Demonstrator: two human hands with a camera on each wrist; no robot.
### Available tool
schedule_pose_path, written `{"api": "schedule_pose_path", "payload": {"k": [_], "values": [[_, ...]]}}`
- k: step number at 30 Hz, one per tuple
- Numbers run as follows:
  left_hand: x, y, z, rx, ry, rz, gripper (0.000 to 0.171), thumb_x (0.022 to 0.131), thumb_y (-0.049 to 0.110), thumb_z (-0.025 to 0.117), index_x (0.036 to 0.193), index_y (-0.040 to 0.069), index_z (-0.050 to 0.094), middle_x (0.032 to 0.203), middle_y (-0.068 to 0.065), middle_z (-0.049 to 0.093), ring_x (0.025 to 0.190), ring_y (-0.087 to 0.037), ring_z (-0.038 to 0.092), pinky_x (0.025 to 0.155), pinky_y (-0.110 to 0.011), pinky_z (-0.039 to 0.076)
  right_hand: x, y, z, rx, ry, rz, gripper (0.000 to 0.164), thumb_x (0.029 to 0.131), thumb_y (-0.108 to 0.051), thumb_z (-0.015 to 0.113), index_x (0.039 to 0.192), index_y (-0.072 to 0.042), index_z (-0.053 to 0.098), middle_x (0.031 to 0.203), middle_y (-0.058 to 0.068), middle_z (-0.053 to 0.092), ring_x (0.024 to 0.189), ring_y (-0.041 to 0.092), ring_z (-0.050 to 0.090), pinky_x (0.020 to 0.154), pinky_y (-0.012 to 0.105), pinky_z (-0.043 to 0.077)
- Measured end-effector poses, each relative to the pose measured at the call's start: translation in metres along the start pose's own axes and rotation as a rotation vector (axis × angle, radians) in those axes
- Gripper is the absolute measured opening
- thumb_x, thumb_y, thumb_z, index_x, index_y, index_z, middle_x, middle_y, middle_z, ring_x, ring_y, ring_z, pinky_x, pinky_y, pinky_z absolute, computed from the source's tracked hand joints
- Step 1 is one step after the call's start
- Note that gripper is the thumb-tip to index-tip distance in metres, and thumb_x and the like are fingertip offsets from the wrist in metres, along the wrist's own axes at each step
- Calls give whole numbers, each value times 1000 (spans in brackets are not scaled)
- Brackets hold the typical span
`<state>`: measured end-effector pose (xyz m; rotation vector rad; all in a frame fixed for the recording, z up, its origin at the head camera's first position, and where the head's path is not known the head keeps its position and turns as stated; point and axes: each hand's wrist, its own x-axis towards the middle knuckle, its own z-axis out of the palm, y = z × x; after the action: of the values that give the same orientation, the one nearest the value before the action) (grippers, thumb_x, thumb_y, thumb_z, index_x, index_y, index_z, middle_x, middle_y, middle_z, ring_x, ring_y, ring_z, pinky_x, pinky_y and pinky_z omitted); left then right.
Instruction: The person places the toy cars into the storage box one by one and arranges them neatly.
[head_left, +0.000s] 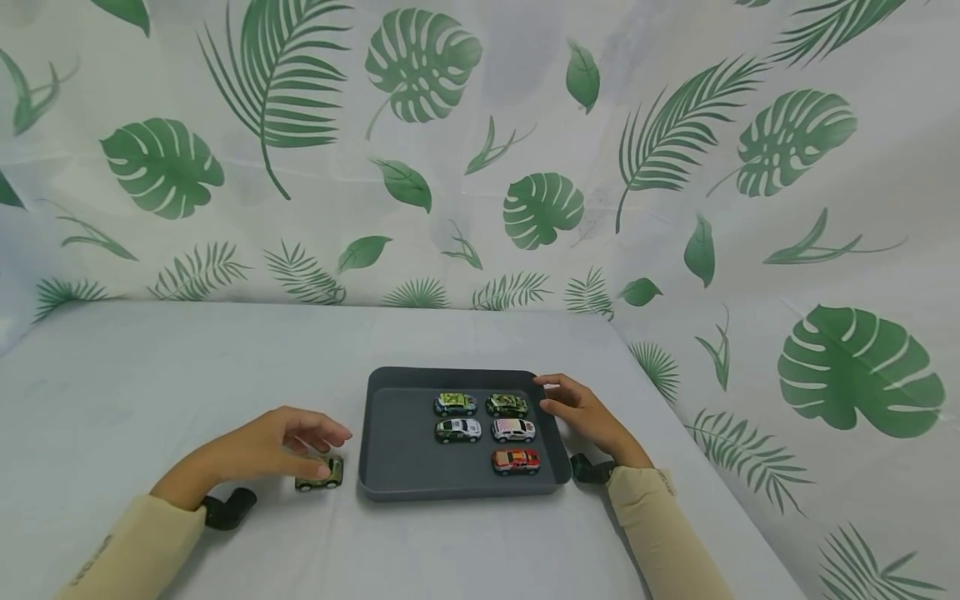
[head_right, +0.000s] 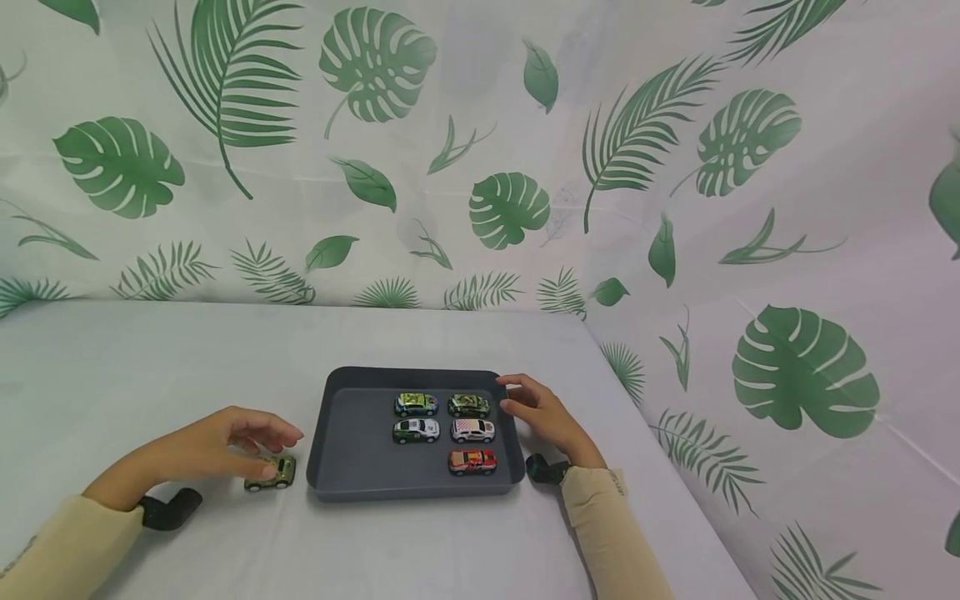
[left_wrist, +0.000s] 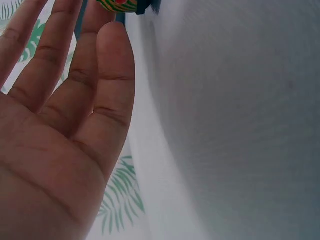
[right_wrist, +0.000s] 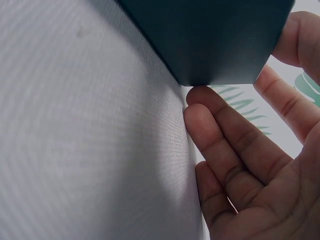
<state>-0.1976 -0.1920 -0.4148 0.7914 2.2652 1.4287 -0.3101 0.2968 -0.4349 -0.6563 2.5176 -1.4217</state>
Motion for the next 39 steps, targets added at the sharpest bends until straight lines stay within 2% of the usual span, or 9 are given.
{"api": "schedule_pose_path", "payload": {"k": [9,14,19,26,35,39], "values": [[-1,0,-2,-10,-20,-46,50,87,17,78,130,-2,61,127,-17,63,116,-36,59,92,-31,51,-1,-1,0,2,-2,4,43,101,-19,60,141,-8,51,133,25,58,122,40,57,106,64,35],[-1,1,-2,31,-1,-82,49,83,18,81,125,-1,65,121,-13,65,109,-30,60,86,-28,51,-1,-1,0,0,-1,5,43,101,-19,60,141,-9,51,132,24,59,120,39,58,105,63,37],[0,2,-1,85,10,-75,48,79,21,84,121,3,67,116,-8,67,101,-21,61,82,-28,50,-1,-2,0,-2,2,4,43,101,-19,60,141,-8,51,132,24,59,120,39,58,105,63,37],[1,-3,1,112,16,-82,44,77,21,86,115,7,70,116,-4,69,101,-15,63,83,-26,50,-1,-3,1,5,0,6,43,101,-19,60,142,-9,51,133,24,58,122,40,57,106,64,35],[1,-2,2,154,22,-92,38,77,21,86,111,10,72,113,0,70,107,-23,65,87,-27,51,0,-3,1,-5,11,35,43,101,-21,61,141,-11,52,133,22,59,123,39,56,108,67,30],[1,1,2,193,30,-96,36,77,21,86,110,12,74,110,2,71,102,-18,66,84,-28,52,0,-2,0,-1,6,21,43,101,-21,61,141,-10,52,132,23,60,122,39,57,107,66,30]]}}
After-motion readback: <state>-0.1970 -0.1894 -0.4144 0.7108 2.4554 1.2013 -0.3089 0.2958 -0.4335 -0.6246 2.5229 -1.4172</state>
